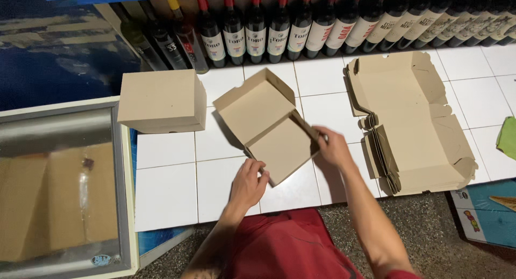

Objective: The person unfolds and assembles several flat cardboard boxes by hand on a tiled counter.

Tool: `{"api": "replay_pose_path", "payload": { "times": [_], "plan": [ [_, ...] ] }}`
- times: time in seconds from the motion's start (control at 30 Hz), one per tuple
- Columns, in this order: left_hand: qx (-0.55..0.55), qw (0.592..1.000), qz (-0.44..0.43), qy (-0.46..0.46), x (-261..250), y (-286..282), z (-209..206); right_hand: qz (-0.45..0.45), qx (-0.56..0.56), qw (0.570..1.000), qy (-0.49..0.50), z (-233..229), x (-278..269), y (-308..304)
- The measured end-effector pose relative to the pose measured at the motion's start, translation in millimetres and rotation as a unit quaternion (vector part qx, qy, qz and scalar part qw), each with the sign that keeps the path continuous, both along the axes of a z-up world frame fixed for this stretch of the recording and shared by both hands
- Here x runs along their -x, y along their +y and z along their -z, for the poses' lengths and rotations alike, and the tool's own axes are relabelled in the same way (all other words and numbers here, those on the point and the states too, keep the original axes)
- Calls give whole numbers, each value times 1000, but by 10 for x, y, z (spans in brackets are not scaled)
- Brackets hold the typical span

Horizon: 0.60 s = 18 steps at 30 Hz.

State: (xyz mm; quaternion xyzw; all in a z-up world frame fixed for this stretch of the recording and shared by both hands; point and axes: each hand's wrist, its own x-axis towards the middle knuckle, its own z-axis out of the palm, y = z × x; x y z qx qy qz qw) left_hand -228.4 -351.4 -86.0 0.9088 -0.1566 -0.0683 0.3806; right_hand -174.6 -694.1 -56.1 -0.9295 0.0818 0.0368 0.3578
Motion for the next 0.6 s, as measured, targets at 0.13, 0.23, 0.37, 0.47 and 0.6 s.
{"api": "replay_pose_path", "payload": {
  "times": [0.13, 0.23, 0.37, 0.47, 0.6],
  "plan": [
    [-130, 952, 97, -259, -253, -31, -78, -25, 101, 995, 3, 170, -608, -209],
    [-216, 937, 194, -197, -529, -137, -541, -65, 159, 981, -84, 271, -750, -255],
    [-367, 886, 232, -165, -1003, -175, -602, -7, 113, 966, -234, 61, -295, -9],
    [-360, 883, 260, -149, -1231, -207, -199, -47, 88, 974, -204, 178, 291, 231],
    [-330, 899, 266, -107, -1349, -234, -27, -84, 123, 983, -106, 242, 854, 362]
  ]
}}
